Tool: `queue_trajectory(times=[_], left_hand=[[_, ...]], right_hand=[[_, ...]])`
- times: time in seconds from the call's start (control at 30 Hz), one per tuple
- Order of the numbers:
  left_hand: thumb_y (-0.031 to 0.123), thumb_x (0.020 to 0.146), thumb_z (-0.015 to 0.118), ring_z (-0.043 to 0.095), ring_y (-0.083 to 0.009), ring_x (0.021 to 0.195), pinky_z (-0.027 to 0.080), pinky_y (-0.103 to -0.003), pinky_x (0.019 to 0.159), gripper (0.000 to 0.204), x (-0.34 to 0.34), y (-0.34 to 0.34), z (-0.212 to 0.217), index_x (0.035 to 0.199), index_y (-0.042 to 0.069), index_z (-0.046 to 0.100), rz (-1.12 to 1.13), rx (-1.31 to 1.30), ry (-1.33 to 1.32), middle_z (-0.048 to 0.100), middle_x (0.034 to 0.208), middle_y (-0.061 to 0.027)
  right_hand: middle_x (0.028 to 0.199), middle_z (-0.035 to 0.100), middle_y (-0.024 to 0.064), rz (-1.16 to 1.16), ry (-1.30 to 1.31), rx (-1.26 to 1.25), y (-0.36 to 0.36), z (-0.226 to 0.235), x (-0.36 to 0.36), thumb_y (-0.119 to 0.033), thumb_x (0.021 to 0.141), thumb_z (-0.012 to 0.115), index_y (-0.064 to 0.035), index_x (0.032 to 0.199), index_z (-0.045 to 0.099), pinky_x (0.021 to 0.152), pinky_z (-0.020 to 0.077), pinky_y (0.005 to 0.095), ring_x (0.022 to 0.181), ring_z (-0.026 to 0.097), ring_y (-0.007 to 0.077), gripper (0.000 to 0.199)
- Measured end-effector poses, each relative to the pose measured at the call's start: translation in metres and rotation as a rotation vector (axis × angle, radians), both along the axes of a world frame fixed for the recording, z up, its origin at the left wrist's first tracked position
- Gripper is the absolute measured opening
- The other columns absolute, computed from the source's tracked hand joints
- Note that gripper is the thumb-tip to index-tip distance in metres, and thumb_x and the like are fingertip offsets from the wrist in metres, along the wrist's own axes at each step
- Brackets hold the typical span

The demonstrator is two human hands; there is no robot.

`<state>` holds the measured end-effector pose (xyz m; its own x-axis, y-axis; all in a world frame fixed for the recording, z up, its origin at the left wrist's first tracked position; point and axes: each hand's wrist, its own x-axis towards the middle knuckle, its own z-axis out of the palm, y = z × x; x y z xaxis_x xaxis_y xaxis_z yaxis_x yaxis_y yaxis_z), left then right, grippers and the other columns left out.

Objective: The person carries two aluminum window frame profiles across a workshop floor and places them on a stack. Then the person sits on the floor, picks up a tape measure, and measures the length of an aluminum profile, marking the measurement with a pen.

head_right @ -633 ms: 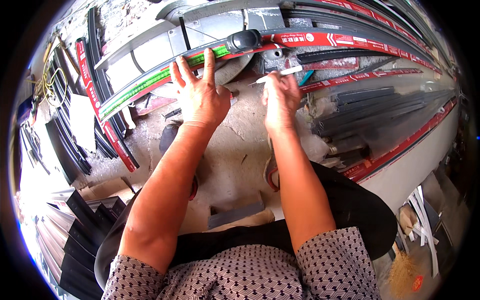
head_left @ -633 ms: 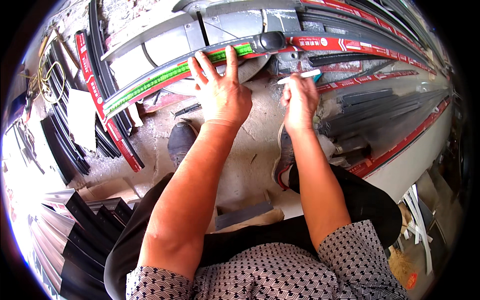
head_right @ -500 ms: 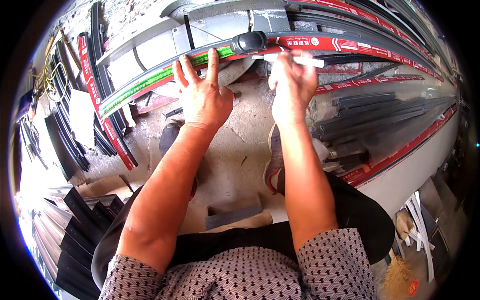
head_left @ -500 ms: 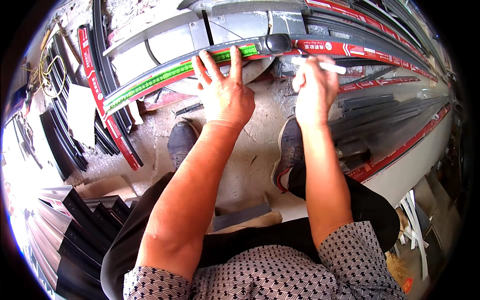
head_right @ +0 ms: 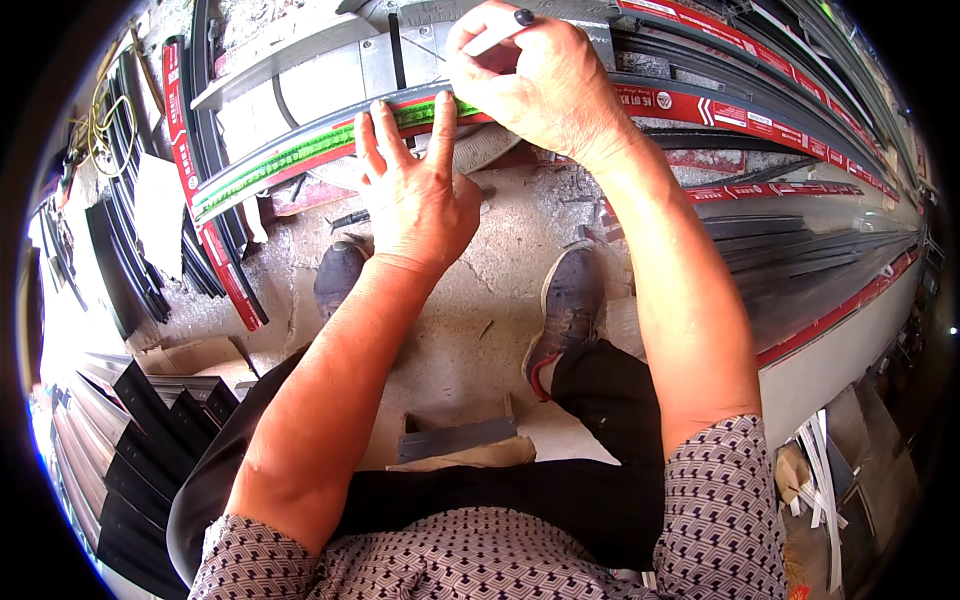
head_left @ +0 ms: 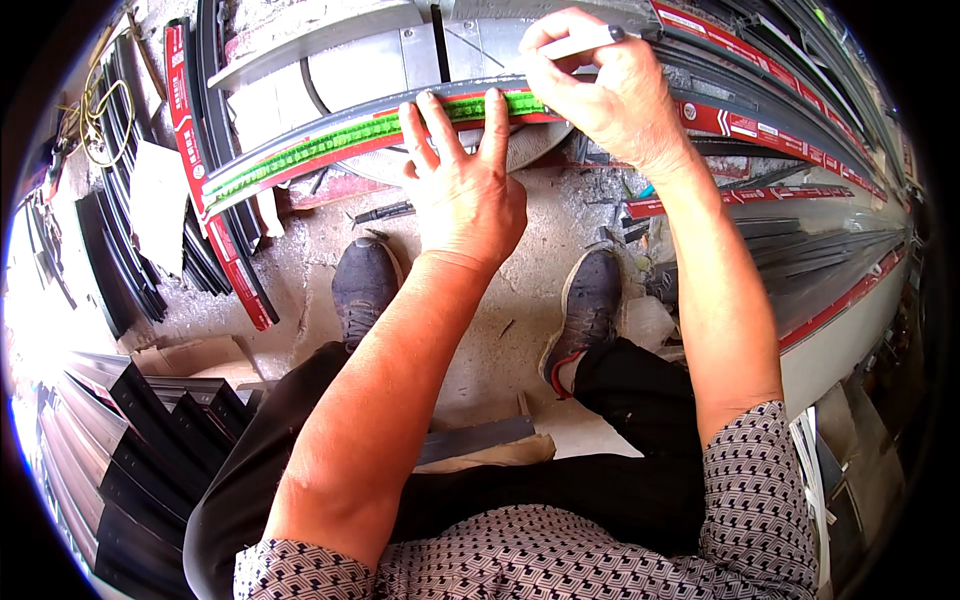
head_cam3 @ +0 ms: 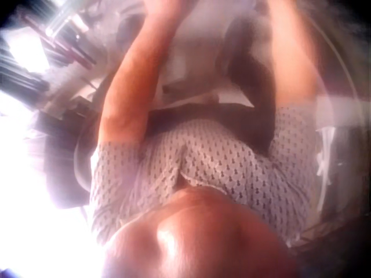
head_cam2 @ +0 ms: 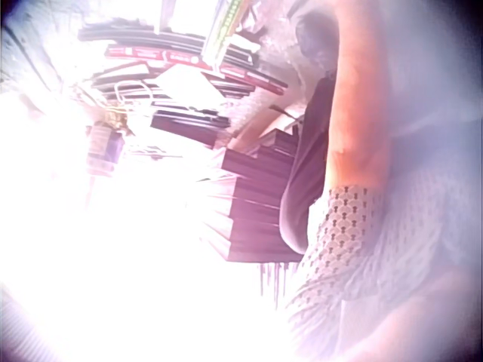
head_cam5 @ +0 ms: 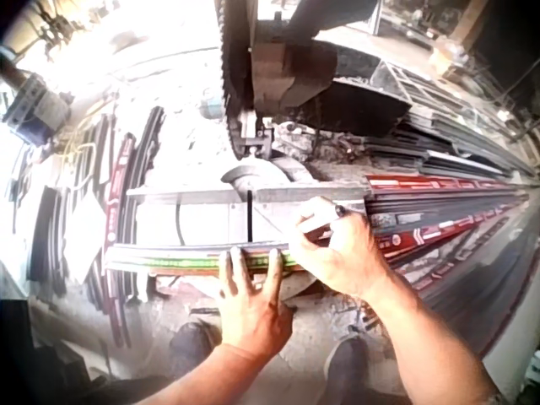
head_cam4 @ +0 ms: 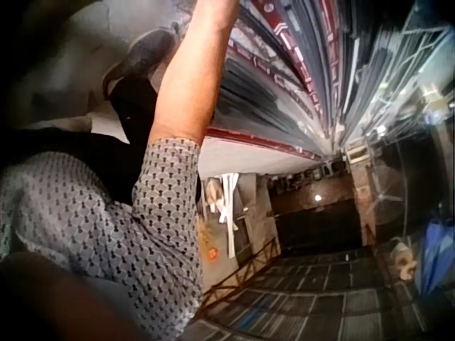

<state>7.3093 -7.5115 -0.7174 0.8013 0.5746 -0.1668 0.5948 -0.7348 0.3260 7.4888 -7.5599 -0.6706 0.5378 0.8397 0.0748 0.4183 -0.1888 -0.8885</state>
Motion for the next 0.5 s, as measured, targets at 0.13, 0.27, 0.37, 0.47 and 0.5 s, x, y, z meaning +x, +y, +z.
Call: queue_trajectory(times=[0.13, 0.27, 0.37, 0.47, 0.5], left_hand=[[0.02, 0.08, 0.062, 0.016, -0.061, 0.147, 0.033, -0.073, 0.107, 0.087, -0.003, 0.002, -0.004, 0.162, 0.025, 0.034, 0.005, 0.017, -0.015, 0.018, 0.158, -0.04], [0.021, 0.08, 0.062, 0.017, -0.0606, 0.147, 0.032, -0.072, 0.108, 0.087, -0.001, 0.001, -0.003, 0.162, 0.025, 0.033, -0.004, 0.016, -0.003, 0.018, 0.158, -0.0397], [0.022, 0.08, 0.062, 0.016, -0.0601, 0.148, 0.032, -0.072, 0.108, 0.087, -0.001, 0.0, -0.003, 0.162, 0.025, 0.033, -0.003, 0.009, 0.001, 0.018, 0.158, -0.0395], [0.022, 0.08, 0.062, 0.016, -0.0598, 0.148, 0.032, -0.072, 0.108, 0.087, -0.002, 0.001, -0.004, 0.162, 0.025, 0.033, -0.007, 0.014, -0.003, 0.017, 0.158, -0.0391], [0.021, 0.08, 0.064, 0.017, -0.0593, 0.148, 0.034, -0.071, 0.106, 0.088, -0.001, 0.001, -0.003, 0.162, 0.025, 0.033, -0.004, 0.024, -0.003, 0.018, 0.158, -0.0392]], right_hand=[[0.089, 0.073, 0.0091, 0.137, -0.074, -0.104, 0.008, 0.007, 0.002, -0.008, 0.088, 0.072, -0.0021, 0.098, 0.069, 0.076, 0.0554, 0.032, 0.082, 0.07, 0.0171, 0.011], [0.091, 0.073, 0.0028, 0.174, -0.135, -0.129, 0.003, -0.007, 0.004, -0.009, 0.096, 0.072, -0.0046, 0.104, 0.071, 0.079, 0.0548, 0.0263, 0.085, 0.068, 0.0093, 0.01], [0.095, 0.074, 0.0019, 0.17, -0.079, -0.196, 0.001, -0.008, 0.004, -0.012, 0.094, 0.074, -0.0063, 0.104, 0.073, 0.084, 0.0559, 0.0277, 0.09, 0.07, 0.0096, 0.012], [0.095, 0.075, 0.0024, 0.179, -0.106, -0.224, 0.002, -0.009, 0.004, -0.014, 0.094, 0.075, -0.0062, 0.106, 0.074, 0.084, 0.0562, 0.0281, 0.09, 0.07, 0.0099, 0.014], [0.095, 0.075, 0.0026, 0.183, -0.106, -0.232, 0.002, -0.008, 0.004, -0.015, 0.094, 0.076, -0.0063, 0.106, 0.074, 0.084, 0.0562, 0.028, 0.09, 0.07, 0.01, 0.015]])
